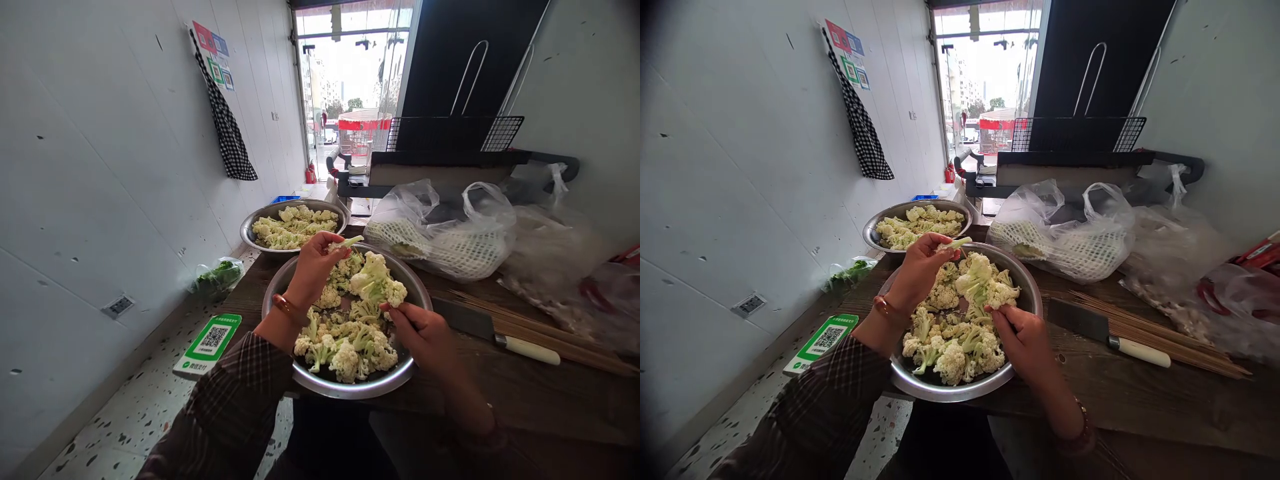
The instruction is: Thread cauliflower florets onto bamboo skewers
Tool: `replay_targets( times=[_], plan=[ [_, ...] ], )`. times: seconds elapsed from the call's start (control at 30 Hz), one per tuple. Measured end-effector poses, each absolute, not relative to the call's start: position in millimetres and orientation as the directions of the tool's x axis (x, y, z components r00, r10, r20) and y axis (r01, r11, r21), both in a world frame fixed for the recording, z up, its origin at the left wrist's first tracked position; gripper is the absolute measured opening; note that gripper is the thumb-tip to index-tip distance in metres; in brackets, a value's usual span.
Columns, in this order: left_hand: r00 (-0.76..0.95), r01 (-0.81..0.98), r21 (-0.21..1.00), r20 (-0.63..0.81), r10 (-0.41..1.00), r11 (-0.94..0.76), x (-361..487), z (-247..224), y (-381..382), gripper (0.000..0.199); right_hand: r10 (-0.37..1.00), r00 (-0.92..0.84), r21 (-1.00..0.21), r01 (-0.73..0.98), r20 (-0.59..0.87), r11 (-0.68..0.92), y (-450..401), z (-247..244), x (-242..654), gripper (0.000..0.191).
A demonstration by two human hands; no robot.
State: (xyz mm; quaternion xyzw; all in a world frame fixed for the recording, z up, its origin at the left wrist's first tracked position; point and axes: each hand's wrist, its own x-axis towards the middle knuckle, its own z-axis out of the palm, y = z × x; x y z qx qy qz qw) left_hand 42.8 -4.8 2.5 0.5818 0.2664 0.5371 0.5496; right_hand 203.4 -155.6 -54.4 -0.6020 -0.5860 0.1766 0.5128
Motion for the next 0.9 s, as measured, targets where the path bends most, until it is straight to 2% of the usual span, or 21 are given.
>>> replay_targets(
  times=[0.2,0.37,0.57,0.77,0.9],
  plan=[
    [0.296,-0.225,0.931,0.347,0.890,-0.289,41.5,1.2,-2.7,0.023,0.880,0.251,-0.813,0.539,0.403,0.218,-156.6,-54.7,203.5,0.041],
    [0.316,-0.089,0.931,0.363,0.877,-0.354,39.7,5.7,-6.2,0.019,0.870,0.268,-0.802,0.559,0.414,0.210,-157.0,-56.6,203.6,0.045],
    [0.281,-0.034,0.874,0.474,0.835,-0.484,42.0,1.9,-2.7,0.016,0.860,0.272,-0.801,0.554,0.433,0.228,-156.9,-55.4,203.0,0.043],
    [0.259,-0.049,0.890,0.451,0.854,-0.454,44.0,-1.5,-0.8,0.020,0.857,0.274,-0.807,0.541,0.437,0.238,-156.1,-56.1,202.1,0.043],
    [0.312,-0.077,0.925,0.377,0.872,-0.372,43.9,-0.7,-2.4,0.024,0.860,0.271,-0.811,0.534,0.433,0.240,-156.6,-55.3,202.1,0.040]
  ],
)
